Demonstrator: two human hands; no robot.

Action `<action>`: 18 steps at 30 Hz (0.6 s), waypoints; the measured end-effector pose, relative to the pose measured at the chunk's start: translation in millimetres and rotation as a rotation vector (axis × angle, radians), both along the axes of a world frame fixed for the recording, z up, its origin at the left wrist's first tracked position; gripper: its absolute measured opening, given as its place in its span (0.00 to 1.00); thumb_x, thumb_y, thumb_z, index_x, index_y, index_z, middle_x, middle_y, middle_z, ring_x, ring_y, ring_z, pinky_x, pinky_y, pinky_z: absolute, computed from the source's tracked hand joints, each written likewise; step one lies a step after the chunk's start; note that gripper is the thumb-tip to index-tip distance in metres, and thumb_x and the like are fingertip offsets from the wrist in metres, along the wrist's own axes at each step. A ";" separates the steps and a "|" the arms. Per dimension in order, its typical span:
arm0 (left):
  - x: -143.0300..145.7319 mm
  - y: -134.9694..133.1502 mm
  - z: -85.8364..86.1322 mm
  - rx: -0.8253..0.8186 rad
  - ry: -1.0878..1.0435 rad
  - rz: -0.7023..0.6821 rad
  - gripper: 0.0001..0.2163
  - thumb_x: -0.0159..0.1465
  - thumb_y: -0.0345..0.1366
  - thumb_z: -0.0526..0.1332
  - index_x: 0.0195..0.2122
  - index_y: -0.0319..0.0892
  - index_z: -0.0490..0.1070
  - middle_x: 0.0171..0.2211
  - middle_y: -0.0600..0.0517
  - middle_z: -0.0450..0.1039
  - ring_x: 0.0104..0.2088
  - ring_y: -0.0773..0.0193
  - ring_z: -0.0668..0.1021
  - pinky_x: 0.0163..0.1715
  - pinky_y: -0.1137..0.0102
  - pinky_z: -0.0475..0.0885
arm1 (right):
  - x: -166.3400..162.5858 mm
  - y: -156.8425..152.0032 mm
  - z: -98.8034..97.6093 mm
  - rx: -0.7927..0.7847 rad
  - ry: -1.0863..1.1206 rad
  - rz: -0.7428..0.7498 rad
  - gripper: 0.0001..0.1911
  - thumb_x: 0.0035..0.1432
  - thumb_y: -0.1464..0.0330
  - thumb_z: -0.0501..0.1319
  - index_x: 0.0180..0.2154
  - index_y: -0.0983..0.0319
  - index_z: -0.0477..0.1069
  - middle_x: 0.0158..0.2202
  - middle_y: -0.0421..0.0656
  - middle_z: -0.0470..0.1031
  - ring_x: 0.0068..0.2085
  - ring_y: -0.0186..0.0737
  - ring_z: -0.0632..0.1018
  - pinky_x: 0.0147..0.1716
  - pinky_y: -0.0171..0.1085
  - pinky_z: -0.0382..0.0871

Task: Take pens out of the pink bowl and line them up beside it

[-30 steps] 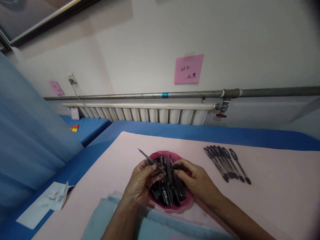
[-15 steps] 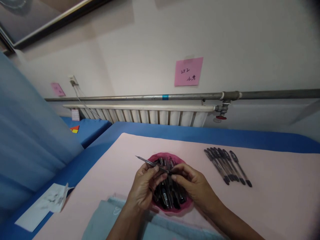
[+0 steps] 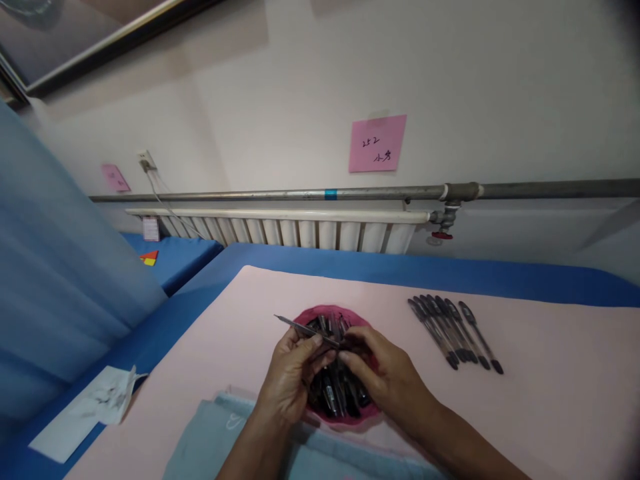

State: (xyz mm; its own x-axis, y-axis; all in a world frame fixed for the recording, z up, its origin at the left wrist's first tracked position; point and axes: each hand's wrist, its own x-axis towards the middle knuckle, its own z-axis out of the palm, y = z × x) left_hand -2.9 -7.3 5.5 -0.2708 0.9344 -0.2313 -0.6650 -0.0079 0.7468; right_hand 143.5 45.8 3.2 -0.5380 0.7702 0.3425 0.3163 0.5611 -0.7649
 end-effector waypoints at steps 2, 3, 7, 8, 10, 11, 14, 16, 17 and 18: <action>-0.5 -0.1 0.0 0.002 0.006 0.008 0.12 0.48 0.29 0.68 0.33 0.37 0.70 0.30 0.50 0.76 0.31 0.66 0.78 0.34 0.71 0.74 | 0.4 1.5 -0.8 0.056 -0.048 -0.017 0.03 0.54 0.69 0.57 0.34 0.60 0.67 0.32 0.41 0.73 0.35 0.41 0.74 0.35 0.39 0.67; -0.6 -0.2 0.0 -0.001 0.009 0.014 0.11 0.48 0.29 0.68 0.33 0.37 0.70 0.30 0.50 0.76 0.31 0.66 0.78 0.34 0.71 0.74 | 0.6 2.1 -1.0 0.081 -0.064 -0.007 0.02 0.55 0.70 0.56 0.32 0.60 0.67 0.30 0.41 0.72 0.34 0.40 0.73 0.34 0.39 0.66; -0.3 -0.8 -0.4 -0.008 0.034 0.018 0.12 0.48 0.29 0.68 0.33 0.37 0.70 0.30 0.50 0.76 0.31 0.66 0.78 0.34 0.71 0.74 | 1.3 3.4 -1.0 0.193 -0.117 0.060 0.09 0.60 0.69 0.51 0.31 0.60 0.68 0.29 0.42 0.71 0.33 0.40 0.72 0.34 0.40 0.65; 0.0 -0.9 -0.6 -0.008 0.042 0.016 0.12 0.48 0.29 0.68 0.34 0.37 0.70 0.30 0.50 0.76 0.31 0.66 0.78 0.34 0.71 0.74 | 1.5 3.4 -1.0 0.224 -0.127 0.057 0.07 0.59 0.68 0.52 0.32 0.61 0.68 0.30 0.43 0.71 0.34 0.41 0.72 0.35 0.41 0.65; 0.4 -1.0 -0.9 -0.013 0.054 0.014 0.12 0.49 0.29 0.68 0.34 0.37 0.70 0.30 0.50 0.76 0.31 0.66 0.78 0.34 0.71 0.74 | 2.1 3.6 -1.3 0.275 -0.130 0.043 0.04 0.57 0.70 0.55 0.34 0.61 0.67 0.32 0.43 0.72 0.35 0.42 0.72 0.35 0.41 0.65; 0.6 -0.8 -1.2 -0.018 0.059 0.014 0.12 0.49 0.30 0.68 0.34 0.37 0.70 0.30 0.50 0.76 0.31 0.66 0.78 0.34 0.71 0.74 | 2.5 3.7 -1.6 0.291 -0.126 0.044 0.03 0.56 0.71 0.55 0.34 0.61 0.67 0.32 0.44 0.72 0.35 0.42 0.72 0.35 0.41 0.65; 0.7 -0.1 -2.1 -0.020 0.074 0.017 0.12 0.49 0.30 0.68 0.35 0.38 0.70 0.31 0.50 0.75 0.30 0.67 0.78 0.33 0.72 0.74 | 3.0 4.6 -2.6 0.332 -0.129 0.087 0.06 0.59 0.73 0.52 0.34 0.61 0.67 0.31 0.42 0.72 0.33 0.40 0.71 0.34 0.40 0.65; 0.4 0.4 -2.9 -0.023 0.088 0.023 0.12 0.49 0.30 0.68 0.35 0.38 0.70 0.30 0.50 0.75 0.30 0.67 0.77 0.33 0.72 0.74 | 2.8 5.2 -3.3 0.369 -0.145 0.109 0.06 0.60 0.71 0.51 0.35 0.61 0.67 0.32 0.43 0.73 0.34 0.41 0.72 0.35 0.41 0.65; 0.2 0.5 -3.2 -0.027 0.095 0.027 0.12 0.49 0.30 0.68 0.34 0.38 0.70 0.30 0.50 0.75 0.30 0.67 0.77 0.32 0.72 0.74 | 2.6 5.3 -3.7 0.388 -0.152 0.107 0.05 0.60 0.71 0.52 0.36 0.61 0.67 0.33 0.44 0.73 0.35 0.42 0.72 0.35 0.42 0.65; 0.0 0.7 -3.5 -0.032 0.101 0.028 0.12 0.48 0.30 0.68 0.34 0.38 0.70 0.30 0.50 0.75 0.29 0.67 0.77 0.32 0.72 0.74 | 2.4 5.4 -4.1 0.403 -0.156 0.098 0.05 0.59 0.71 0.54 0.36 0.62 0.67 0.33 0.44 0.73 0.36 0.43 0.72 0.35 0.42 0.65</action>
State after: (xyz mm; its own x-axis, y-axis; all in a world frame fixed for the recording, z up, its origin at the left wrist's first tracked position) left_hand -2.9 -6.6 1.9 -0.3201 0.9188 -0.2311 -0.5861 -0.0004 0.8102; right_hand 145.9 51.2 -1.0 -0.6710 0.5342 0.5142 0.3408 0.8381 -0.4260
